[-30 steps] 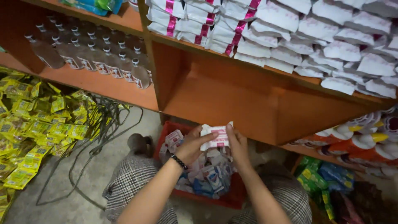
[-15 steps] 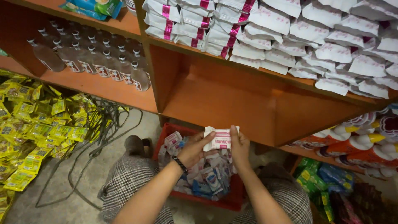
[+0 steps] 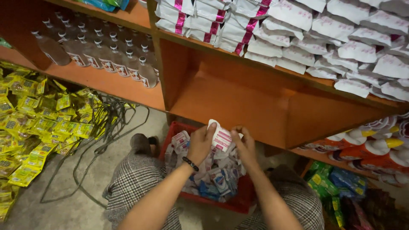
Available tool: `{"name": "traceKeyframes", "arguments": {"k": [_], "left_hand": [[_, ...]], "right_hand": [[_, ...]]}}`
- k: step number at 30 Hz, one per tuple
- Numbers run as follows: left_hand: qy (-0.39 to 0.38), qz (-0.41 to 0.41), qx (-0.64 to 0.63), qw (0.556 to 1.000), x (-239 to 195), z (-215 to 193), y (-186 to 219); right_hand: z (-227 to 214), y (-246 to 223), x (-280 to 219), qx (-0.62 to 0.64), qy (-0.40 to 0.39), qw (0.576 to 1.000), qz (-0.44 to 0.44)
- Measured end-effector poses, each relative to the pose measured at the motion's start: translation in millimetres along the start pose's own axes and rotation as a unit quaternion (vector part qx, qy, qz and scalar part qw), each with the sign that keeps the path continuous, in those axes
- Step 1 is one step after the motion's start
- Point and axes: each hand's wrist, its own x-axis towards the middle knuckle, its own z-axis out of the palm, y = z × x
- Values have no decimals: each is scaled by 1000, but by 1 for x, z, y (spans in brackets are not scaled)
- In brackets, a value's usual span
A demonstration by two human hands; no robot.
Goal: Organizing and stocking soap bars onto a retail shelf from a floor storage bin.
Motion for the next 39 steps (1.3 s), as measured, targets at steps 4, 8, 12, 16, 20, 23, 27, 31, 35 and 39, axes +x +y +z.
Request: {"name": "traceKeyframes", "arguments": {"k": [4, 8, 12, 16, 20, 23, 27, 31, 35, 39], "left_hand": [[-1, 22, 66, 998, -1, -7, 14], [1, 74, 88, 993, -3, -9, 14], [-12, 58, 86, 995, -5, -15, 21], [-38, -42, 6, 998, 2, -17, 13], [-19, -47, -125, 991, 15, -17, -14], [-59, 12, -162, 985, 17, -16, -16], [-66, 122, -59, 989, 0, -11, 7], [-85, 25, 79, 993, -13, -7, 33], [-78, 36, 53, 995, -14, -6, 34], [-86, -3, 36, 996, -13, -6, 31]], "right_hand": [[-2, -6, 1, -3, -95, 989, -113], [-5, 2, -1, 9, -121, 989, -83], [-11, 17, 9, 1, -126, 988, -89], [-17, 5, 6, -21, -187, 979, -76], [-13, 4, 6, 18, -250, 968, -20], [-4, 5, 4, 64, -202, 977, 31], [-2, 18, 13, 76, -127, 986, 72], [4, 5, 11, 136, -81, 982, 101], [7, 10, 13, 110, -26, 990, 88], [2, 31, 21, 47, 6, 997, 55]]}}
